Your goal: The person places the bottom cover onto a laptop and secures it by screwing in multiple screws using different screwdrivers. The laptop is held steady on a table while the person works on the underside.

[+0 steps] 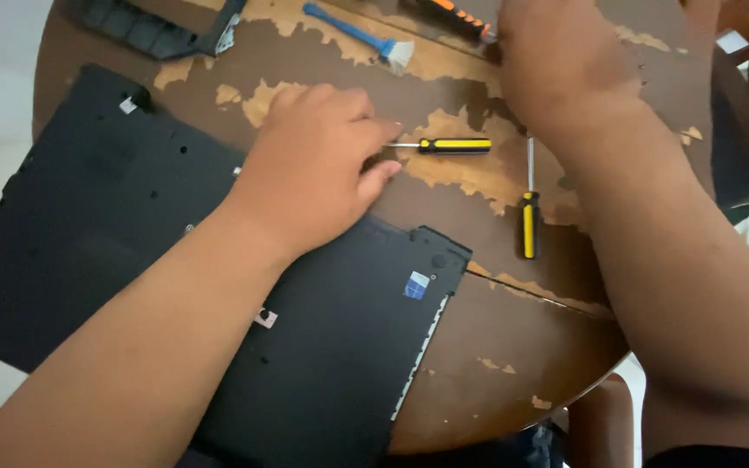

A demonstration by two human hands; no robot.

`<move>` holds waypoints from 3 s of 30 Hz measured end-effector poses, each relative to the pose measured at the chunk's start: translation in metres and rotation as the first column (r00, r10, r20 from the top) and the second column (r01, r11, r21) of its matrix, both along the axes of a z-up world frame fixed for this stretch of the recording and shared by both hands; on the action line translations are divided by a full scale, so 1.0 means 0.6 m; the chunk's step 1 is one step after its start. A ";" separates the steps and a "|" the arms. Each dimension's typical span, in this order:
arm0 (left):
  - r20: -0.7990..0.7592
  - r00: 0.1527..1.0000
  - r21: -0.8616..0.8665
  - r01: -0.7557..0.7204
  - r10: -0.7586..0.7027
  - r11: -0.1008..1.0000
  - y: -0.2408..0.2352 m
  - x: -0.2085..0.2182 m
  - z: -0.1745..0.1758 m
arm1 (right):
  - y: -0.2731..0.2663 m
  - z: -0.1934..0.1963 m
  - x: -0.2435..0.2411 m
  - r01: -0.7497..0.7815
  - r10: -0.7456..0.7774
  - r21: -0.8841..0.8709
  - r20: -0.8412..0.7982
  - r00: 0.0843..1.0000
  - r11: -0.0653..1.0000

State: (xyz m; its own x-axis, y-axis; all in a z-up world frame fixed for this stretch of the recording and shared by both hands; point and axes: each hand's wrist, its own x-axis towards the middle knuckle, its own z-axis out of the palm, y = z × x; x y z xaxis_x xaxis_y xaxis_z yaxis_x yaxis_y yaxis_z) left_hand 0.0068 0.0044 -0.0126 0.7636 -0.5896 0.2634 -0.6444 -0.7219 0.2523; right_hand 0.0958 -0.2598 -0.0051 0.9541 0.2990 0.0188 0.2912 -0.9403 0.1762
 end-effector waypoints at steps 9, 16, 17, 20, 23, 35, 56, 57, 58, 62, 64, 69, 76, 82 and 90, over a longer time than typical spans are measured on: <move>-0.182 0.907 -0.292 0.318 -0.379 0.902 -0.004 -0.015 0.016 | 0.016 0.087 -0.158 0.055 0.153 0.925 -0.121 0.981 0.375; -0.381 0.820 -0.189 0.384 -0.428 0.904 -0.019 -0.025 -0.004 | 0.045 0.035 -0.347 0.333 0.109 0.933 -0.320 0.941 -0.136; -0.417 0.810 -0.187 0.368 -0.413 0.911 -0.018 -0.026 -0.001 | 0.050 0.029 -0.351 0.292 0.036 0.955 -0.291 0.956 -0.053; -0.426 0.808 -0.192 0.360 -0.407 0.913 -0.016 -0.027 -0.005 | 0.067 0.037 -0.347 0.298 -0.078 0.941 -0.289 0.954 0.161; -0.384 0.814 -0.197 0.389 -0.436 0.900 -0.019 -0.026 -0.007 | 0.060 0.026 -0.349 0.346 -0.123 0.917 -0.328 0.937 0.196; -0.392 0.802 -0.166 0.420 -0.451 0.892 -0.016 -0.023 -0.004 | 0.068 0.021 -0.363 0.351 -0.174 0.920 -0.322 0.931 0.176; -0.437 0.798 -0.129 0.401 -0.415 0.907 -0.019 -0.023 -0.003 | 0.064 0.042 -0.362 0.434 -0.112 0.836 -0.422 0.900 0.335; -0.425 0.803 -0.129 0.402 -0.417 0.907 -0.019 -0.023 -0.004 | 0.062 0.040 -0.364 0.416 -0.094 0.848 -0.409 0.908 0.328; -0.425 0.803 -0.130 0.402 -0.417 0.906 -0.020 -0.023 -0.003 | 0.060 0.038 -0.367 0.417 -0.094 0.848 -0.409 0.907 0.328; -0.460 0.791 -0.089 0.412 -0.404 0.907 -0.021 -0.021 0.002 | 0.072 0.044 -0.371 0.314 -0.038 0.847 -0.330 0.943 0.430; -0.491 0.776 -0.079 0.412 -0.395 0.908 -0.021 -0.021 0.002 | 0.079 0.051 -0.368 0.302 -0.054 0.822 -0.317 0.947 0.483; -0.435 0.806 -0.090 0.405 -0.402 0.910 -0.023 -0.023 -0.003 | 0.086 0.055 -0.352 0.223 -0.009 0.775 -0.270 0.963 0.592; -0.529 0.774 -0.080 0.363 -0.348 0.928 -0.020 -0.023 0.011 | 0.089 0.053 -0.356 0.261 -0.038 0.811 -0.284 0.958 0.523; -0.472 0.796 -0.068 0.395 -0.379 0.916 -0.025 -0.024 -0.001 | 0.081 0.040 -0.365 0.315 -0.104 0.818 -0.303 0.947 0.481; -0.541 0.771 -0.031 0.381 -0.337 0.924 -0.023 -0.021 0.016 | 0.076 0.043 -0.359 0.265 -0.022 0.833 -0.291 0.957 0.486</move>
